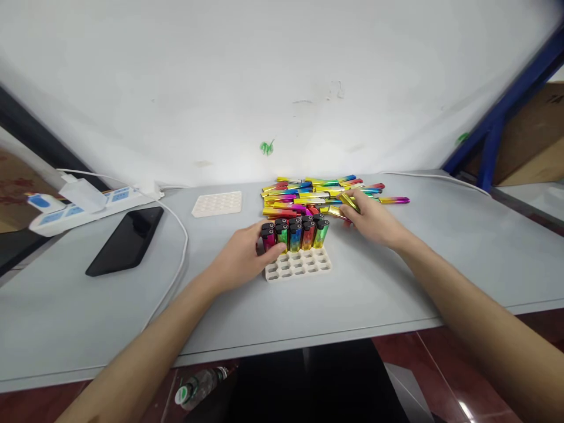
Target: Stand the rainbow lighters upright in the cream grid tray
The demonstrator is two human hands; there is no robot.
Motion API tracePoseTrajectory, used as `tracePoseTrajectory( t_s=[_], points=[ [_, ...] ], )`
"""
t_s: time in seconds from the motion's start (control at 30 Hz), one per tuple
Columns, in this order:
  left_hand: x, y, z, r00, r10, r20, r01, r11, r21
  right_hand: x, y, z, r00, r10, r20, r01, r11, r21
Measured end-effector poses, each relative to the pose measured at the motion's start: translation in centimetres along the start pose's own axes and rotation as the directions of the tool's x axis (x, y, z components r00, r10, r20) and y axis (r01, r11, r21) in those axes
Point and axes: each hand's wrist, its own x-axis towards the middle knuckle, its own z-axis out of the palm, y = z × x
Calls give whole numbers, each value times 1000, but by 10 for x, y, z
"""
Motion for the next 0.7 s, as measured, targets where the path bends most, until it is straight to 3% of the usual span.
tracePoseTrajectory(
  t_s=[0.27, 0.37, 0.53, 0.7],
  points=[
    [-1, 3, -1, 1000, -3, -1, 3, 1000, 8, 0, 2, 12, 986, -160, 37, 164, 980, -116],
    [-1, 3, -1, 1000, -6, 2, 6, 1000, 12, -1, 0, 11, 983, -181, -28, 177, 978, -109],
    [-1, 2, 0, 1000, -6, -3, 6, 1000, 26, -3, -5, 7, 970, -37, -240, 48, 998, 43],
    [-1, 0, 0, 1000, 2, -10, -2, 1000, 21, -2, -4, 4, 962, -4, -271, 45, 988, 147]
  ],
)
